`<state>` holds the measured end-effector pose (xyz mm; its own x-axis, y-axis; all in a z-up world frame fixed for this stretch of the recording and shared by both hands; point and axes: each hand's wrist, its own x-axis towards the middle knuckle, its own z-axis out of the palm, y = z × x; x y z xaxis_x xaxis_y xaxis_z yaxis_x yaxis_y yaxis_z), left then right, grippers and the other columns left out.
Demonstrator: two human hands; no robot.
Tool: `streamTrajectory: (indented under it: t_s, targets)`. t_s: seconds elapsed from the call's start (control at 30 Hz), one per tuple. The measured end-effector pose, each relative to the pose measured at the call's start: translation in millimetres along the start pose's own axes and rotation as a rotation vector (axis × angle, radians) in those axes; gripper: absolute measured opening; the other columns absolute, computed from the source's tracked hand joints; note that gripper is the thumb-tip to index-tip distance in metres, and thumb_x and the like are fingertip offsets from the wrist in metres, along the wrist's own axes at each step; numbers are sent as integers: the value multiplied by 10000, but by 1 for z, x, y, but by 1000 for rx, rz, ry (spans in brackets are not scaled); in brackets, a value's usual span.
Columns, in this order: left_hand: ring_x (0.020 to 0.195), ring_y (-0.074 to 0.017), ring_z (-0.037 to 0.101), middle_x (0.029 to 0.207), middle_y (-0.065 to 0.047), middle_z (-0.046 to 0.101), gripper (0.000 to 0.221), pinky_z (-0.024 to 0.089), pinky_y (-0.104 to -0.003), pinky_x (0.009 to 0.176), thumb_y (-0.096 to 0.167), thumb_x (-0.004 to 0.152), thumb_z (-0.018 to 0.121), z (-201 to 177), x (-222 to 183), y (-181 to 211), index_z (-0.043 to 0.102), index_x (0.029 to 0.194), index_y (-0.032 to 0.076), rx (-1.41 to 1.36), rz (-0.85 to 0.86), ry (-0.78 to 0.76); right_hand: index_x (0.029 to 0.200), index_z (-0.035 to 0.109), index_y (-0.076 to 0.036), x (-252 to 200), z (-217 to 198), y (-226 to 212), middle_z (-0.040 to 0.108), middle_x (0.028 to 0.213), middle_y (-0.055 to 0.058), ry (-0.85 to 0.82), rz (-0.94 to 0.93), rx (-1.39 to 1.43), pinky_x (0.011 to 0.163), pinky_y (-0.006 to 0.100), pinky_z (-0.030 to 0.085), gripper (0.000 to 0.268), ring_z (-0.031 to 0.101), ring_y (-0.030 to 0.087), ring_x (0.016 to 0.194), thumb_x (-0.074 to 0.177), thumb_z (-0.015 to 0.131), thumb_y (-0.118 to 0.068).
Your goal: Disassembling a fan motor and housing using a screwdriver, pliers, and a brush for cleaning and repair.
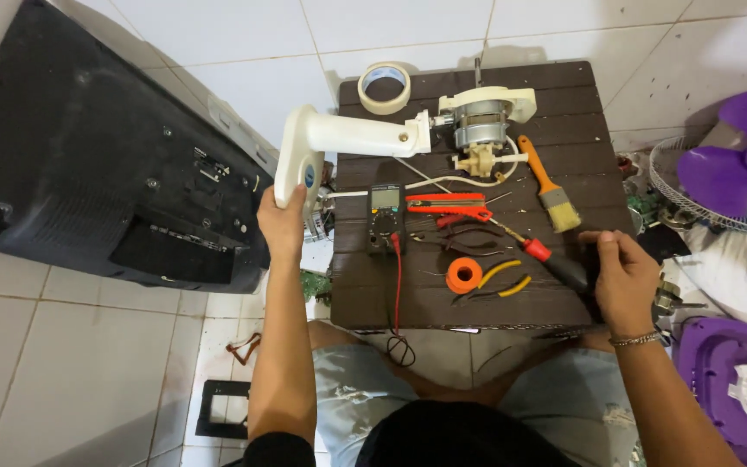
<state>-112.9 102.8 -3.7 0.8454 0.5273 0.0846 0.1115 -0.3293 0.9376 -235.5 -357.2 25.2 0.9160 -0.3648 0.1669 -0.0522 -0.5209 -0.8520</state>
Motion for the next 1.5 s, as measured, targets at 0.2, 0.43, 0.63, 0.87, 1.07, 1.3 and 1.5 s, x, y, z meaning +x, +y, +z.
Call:
streamTrajectory:
  t_s: [0.2,0.43,0.63,0.87,1.07,1.3,1.5]
  targets:
    - [1202,-411,482,1290,-255,572,510,375,-482,1073,152,891,695,14,-13,20,533,1329,-53,228,402,320,1100,751,-36,2,0,4,481,760,-22,-32,0,47,636,240,317,281,356,99,670,1137,516,-185]
    - [1328,-391,519,1320,-170,611,371,381,-503,1167,97,933,685,53,-45,71,591,1281,10,172,767,198,1086,753,-13,3,-4,11,539,795,16,-76,-24,80,702,245,360,339,412,115,712,1139,492,-222]
    - [1227,-335,594,1242,-127,659,267,455,-427,1093,57,893,672,59,-61,65,661,1157,20,34,698,-21,1073,760,-69,9,-6,2,420,623,-10,-96,135,137,472,250,337,399,347,96,508,1137,468,-333]
    - [1047,-319,680,1145,-130,717,228,526,-387,944,123,944,646,28,-73,50,683,1140,15,63,619,-75,999,731,48,32,-17,6,738,1028,140,-243,164,129,795,305,468,481,609,196,886,1145,455,-318]
    - [1024,-319,686,1150,-147,718,285,528,-380,921,215,1004,584,26,-85,16,680,1174,8,48,502,-134,930,738,129,97,-7,-3,753,880,208,-507,259,-32,868,344,499,525,664,259,840,1098,516,-316]
    - [1119,-425,674,1118,-229,727,322,514,-504,999,251,1085,527,27,-86,9,715,1232,35,85,494,-137,1074,781,-73,180,23,-34,780,946,208,-391,-16,-481,971,509,497,529,700,412,1074,1030,613,-573]
    - [1117,-438,668,1103,-232,729,273,507,-508,1006,198,1058,564,28,-87,17,718,1223,45,124,431,-139,1574,430,-72,182,67,-121,417,1492,329,-443,-233,-301,1125,644,348,570,410,492,1407,1056,560,-270]
